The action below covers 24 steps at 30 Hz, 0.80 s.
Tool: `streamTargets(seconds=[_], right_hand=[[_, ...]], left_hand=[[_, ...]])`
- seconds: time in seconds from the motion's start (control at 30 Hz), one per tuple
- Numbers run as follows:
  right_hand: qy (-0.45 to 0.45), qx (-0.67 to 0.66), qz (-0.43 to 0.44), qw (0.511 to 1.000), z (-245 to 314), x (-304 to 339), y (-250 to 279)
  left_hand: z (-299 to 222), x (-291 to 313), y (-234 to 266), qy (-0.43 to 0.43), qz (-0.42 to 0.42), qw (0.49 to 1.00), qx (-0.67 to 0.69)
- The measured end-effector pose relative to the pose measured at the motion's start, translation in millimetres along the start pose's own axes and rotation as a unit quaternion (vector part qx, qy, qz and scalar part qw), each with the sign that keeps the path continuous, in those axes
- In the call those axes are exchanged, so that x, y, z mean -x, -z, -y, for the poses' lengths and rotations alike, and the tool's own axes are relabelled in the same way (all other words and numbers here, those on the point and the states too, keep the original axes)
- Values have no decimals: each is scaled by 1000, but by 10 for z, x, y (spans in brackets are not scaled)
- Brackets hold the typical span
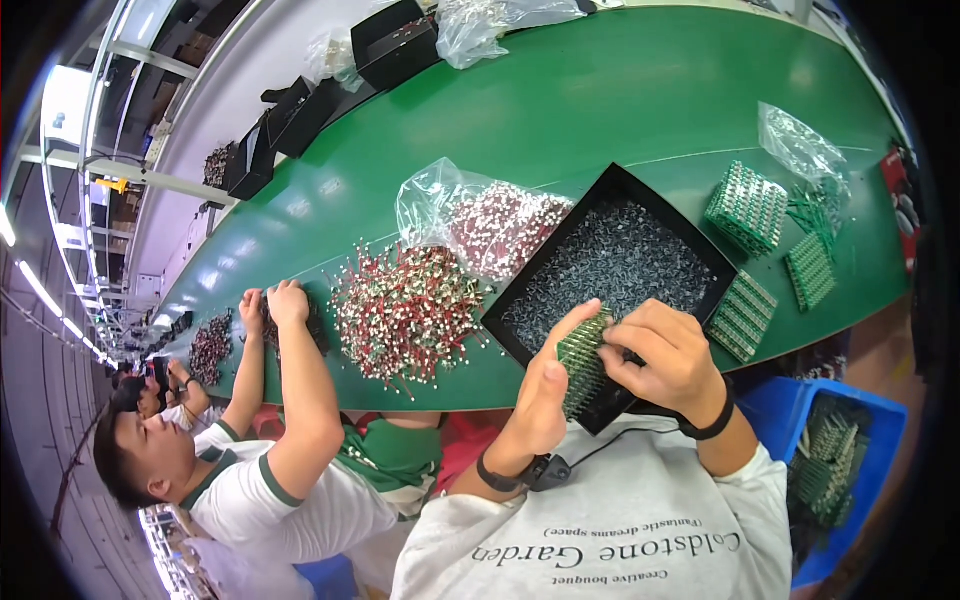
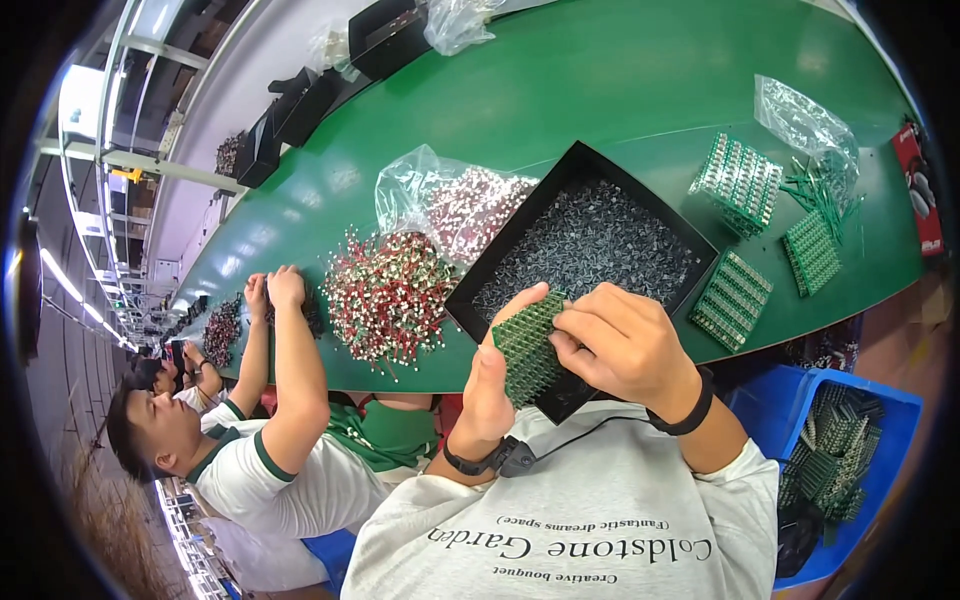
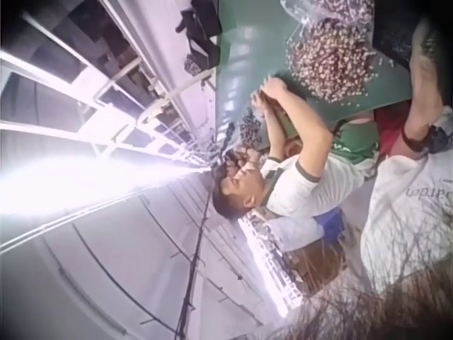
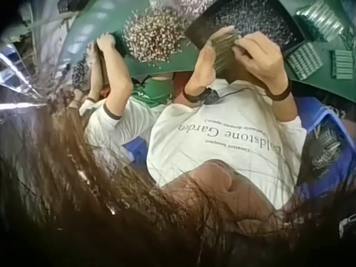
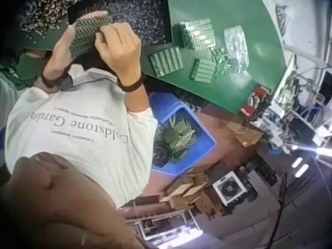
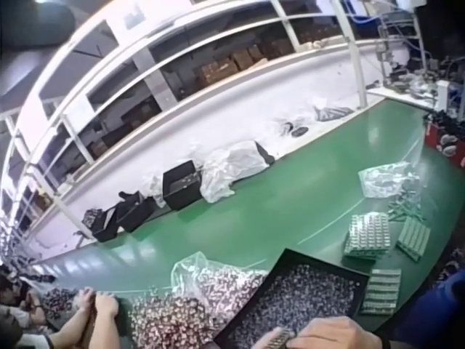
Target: The person picks up a circuit board and inserts small grey components into its holes by hand. After filling the board, they place it onto a stack of completed boards on the table.
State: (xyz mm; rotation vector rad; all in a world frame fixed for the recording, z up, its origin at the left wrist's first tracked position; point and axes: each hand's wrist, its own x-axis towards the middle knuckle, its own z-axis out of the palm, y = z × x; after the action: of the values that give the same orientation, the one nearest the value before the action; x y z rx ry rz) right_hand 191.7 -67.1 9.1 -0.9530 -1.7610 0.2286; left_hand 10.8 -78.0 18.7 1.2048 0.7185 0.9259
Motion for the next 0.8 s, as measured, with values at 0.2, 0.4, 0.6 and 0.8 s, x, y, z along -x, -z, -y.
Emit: streamTargets(seconds=[0.2, 0.4, 0.6, 0.8], right_hand=[[18, -1, 2, 1000, -26, -22, -22], [14, -12, -10, 1000, -47, 26, 8], [5, -8, -22, 1000, -98, 27, 75], [9, -5, 7, 1000, -78, 15, 11]], left_hand=[[-11, -22, 9, -5, 5, 1000, -8], [31, -25, 13, -5, 4, 1000, -9], [51, -11, -19, 11, -41, 997, 57], [73, 5, 4, 16, -37, 998, 42]])
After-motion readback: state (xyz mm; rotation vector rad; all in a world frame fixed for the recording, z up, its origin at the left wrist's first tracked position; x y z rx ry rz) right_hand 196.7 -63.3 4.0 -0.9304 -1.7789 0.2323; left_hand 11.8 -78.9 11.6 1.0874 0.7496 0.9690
